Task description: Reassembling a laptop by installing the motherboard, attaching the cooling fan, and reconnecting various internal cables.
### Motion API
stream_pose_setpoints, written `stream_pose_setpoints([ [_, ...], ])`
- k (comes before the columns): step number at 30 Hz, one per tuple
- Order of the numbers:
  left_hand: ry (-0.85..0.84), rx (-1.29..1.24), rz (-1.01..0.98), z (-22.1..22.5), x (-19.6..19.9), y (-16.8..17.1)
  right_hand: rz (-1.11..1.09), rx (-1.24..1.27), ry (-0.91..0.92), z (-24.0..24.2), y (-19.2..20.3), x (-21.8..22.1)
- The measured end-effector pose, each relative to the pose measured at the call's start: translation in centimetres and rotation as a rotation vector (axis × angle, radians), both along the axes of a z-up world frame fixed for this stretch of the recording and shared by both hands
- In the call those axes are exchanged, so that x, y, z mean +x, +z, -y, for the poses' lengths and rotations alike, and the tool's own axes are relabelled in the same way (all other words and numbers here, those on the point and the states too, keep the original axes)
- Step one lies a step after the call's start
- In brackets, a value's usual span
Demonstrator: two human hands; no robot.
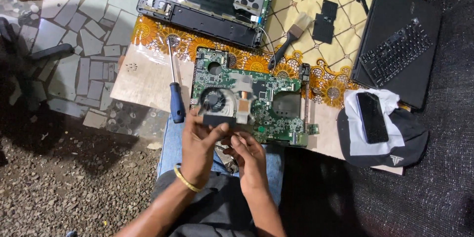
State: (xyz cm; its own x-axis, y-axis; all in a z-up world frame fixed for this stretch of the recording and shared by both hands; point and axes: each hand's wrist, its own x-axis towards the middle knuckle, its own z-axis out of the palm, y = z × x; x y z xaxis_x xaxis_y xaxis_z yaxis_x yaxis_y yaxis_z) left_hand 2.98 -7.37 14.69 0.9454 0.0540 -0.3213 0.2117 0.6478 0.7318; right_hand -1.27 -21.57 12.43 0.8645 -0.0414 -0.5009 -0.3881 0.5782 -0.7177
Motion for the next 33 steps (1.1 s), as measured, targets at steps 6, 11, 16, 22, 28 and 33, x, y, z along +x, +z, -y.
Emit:
stream_pose_setpoints([
  [6, 0.099, -0.023, -0.048, 0.9, -1.8, -0.9, -0.050, -0.134, -0.121, -0.8, -0.1, 0.8],
  [11, 0.064, -0.021, -0.085, 0.7, -2.4, -1.0, -0.050, -0.195, -0.159, -0.5, -0.5, 0.7],
  [16, 0.051, 0.024, -0.057, 1.0, -2.8, -1.9, -0.024, -0.230, -0.154, -0.3, 0.2, 1.0],
  [22, -0.056, 0.139, -0.081, -0.6, -3.8, -3.6, 0.010, -0.229, -0.096, 2.3, 0.1, 1.7],
  [28, -0.111, 0.095, 0.029, -2.0, -3.9, -4.8, 0.073, -0.157, -0.040, 3.5, 0.0, 2.5],
  [33, -0.115, 0.136, 0.088, -2.3, -4.0, -5.5, 0.100, -0.140, -0.024, 3.2, 0.2, 2.5],
])
